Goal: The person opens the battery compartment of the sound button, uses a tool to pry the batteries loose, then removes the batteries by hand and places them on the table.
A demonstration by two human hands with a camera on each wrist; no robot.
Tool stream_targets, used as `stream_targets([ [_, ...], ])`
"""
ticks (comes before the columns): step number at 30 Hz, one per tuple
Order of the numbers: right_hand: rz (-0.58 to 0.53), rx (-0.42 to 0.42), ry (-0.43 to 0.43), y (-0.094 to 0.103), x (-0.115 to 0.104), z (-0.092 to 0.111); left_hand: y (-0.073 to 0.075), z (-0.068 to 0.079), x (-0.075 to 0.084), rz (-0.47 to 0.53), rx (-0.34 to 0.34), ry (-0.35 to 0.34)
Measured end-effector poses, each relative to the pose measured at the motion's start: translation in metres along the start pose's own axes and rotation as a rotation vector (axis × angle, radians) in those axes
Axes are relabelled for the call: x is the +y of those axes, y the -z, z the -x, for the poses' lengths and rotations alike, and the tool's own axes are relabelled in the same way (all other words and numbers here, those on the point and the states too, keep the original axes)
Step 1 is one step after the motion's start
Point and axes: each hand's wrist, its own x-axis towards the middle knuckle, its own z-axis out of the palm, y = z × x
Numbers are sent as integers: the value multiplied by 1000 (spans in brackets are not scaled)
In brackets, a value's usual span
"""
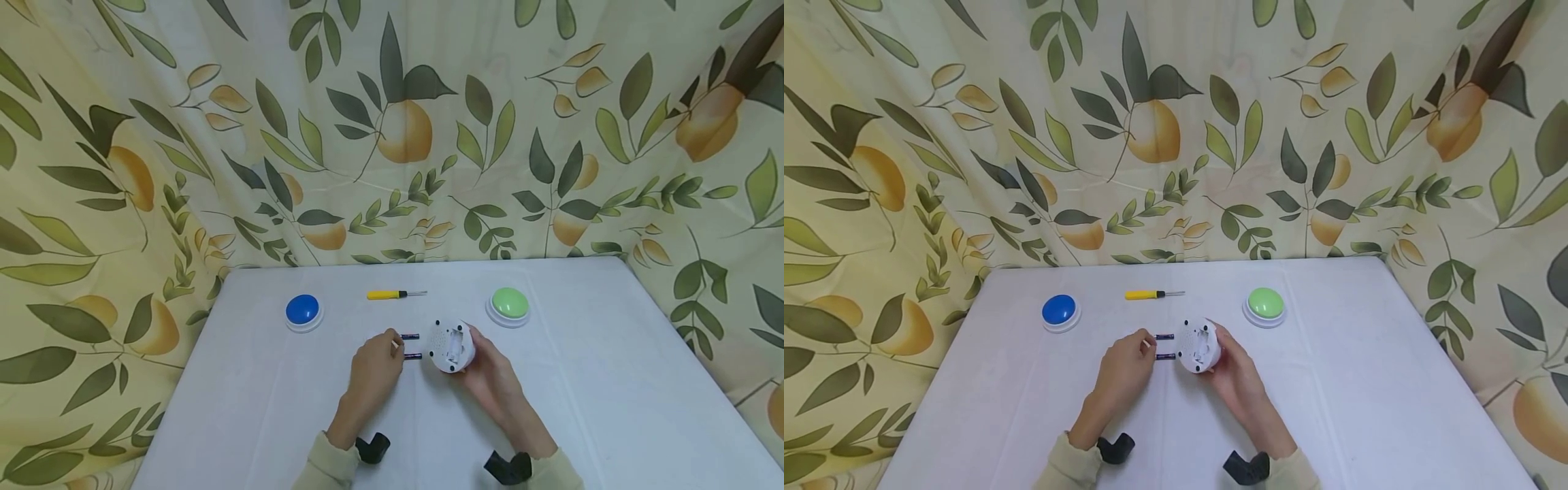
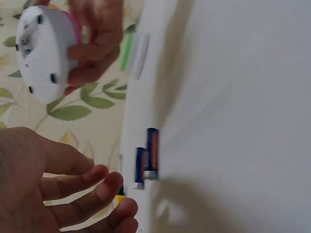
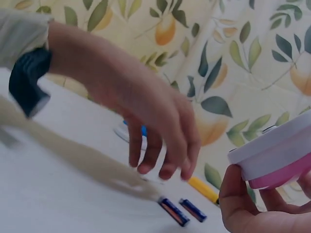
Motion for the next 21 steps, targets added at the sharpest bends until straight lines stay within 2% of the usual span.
stream_targets([
  [4,217,18,35,-5,-5,-2,16,-4,4,136,-7,-19],
  [7,395,32,68,-8,-7,-5,27,-8,5,245,-10,-82],
  [11,566,51,114,-11,-8,-8,39,-12,5,373,-43,-172],
  [14,688,48,149,-15,-10,-11,45,-14,6,425,-90,-224],
  [21,928,-14,284,-21,-14,-16,55,-16,6,452,-236,-305],
])
